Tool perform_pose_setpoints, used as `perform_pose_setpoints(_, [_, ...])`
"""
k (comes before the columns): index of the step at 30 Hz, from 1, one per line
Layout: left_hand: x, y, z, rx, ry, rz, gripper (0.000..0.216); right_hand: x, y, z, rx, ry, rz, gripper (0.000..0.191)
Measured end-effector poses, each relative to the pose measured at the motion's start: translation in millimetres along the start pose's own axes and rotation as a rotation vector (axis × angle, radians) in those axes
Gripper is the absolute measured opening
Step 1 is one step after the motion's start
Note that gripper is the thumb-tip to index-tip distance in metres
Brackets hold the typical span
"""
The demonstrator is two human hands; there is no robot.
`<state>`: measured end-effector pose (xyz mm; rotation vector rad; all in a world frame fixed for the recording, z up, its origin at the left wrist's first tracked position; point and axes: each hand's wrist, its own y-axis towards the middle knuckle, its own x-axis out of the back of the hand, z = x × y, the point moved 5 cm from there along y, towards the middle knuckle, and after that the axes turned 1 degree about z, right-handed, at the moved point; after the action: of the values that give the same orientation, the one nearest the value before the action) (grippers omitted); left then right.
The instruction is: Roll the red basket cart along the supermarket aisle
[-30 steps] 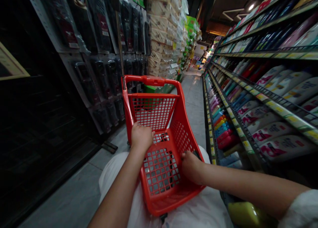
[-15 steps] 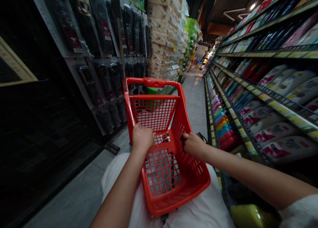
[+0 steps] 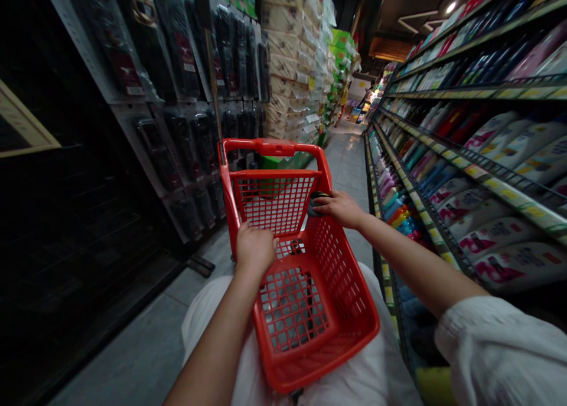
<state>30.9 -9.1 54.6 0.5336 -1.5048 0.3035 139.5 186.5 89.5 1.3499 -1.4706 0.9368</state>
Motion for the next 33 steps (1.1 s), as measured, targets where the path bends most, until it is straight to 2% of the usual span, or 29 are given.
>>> perform_pose_setpoints(2, [0, 0, 0, 0.006, -0.002, 0.011, 0.043, -3, -1, -1, 0.009, 0.049, -0.027, 0.036])
perform_pose_setpoints(5, [0, 0, 0, 0.012, 0.005, 0.025, 0.044, -11, -20, 11, 0.059, 0.096, -0.01, 0.039])
perform_pose_setpoints(10, [0, 1, -1, -0.008, 0.033, 0.02, 0.045, -25, -78, 38, 0.052, 0.189, 0.027, 0.051])
perform_pose_setpoints(15, [-1, 3, -3, -0.029, 0.046, 0.02, 0.045, -28, -137, 72, -0.005, 0.315, -0.008, 0.056])
perform_pose_setpoints(19, [-2, 4, -3, -0.04, 0.023, 0.015, 0.046, -24, -164, 92, 0.016, 0.321, 0.03, 0.057])
perform_pose_setpoints(23, [-2, 4, -3, -0.032, 0.003, 0.02, 0.048, -22, -148, 82, 0.076, 0.292, 0.071, 0.057])
perform_pose_setpoints(29, [-2, 6, -2, -0.011, 0.002, 0.025, 0.048, -18, -71, 35, 0.007, 0.254, -0.004, 0.049])
perform_pose_setpoints(33, [-4, 15, 3, 0.004, 0.02, 0.003, 0.048, -16, -34, 17, -0.054, 0.246, -0.045, 0.045])
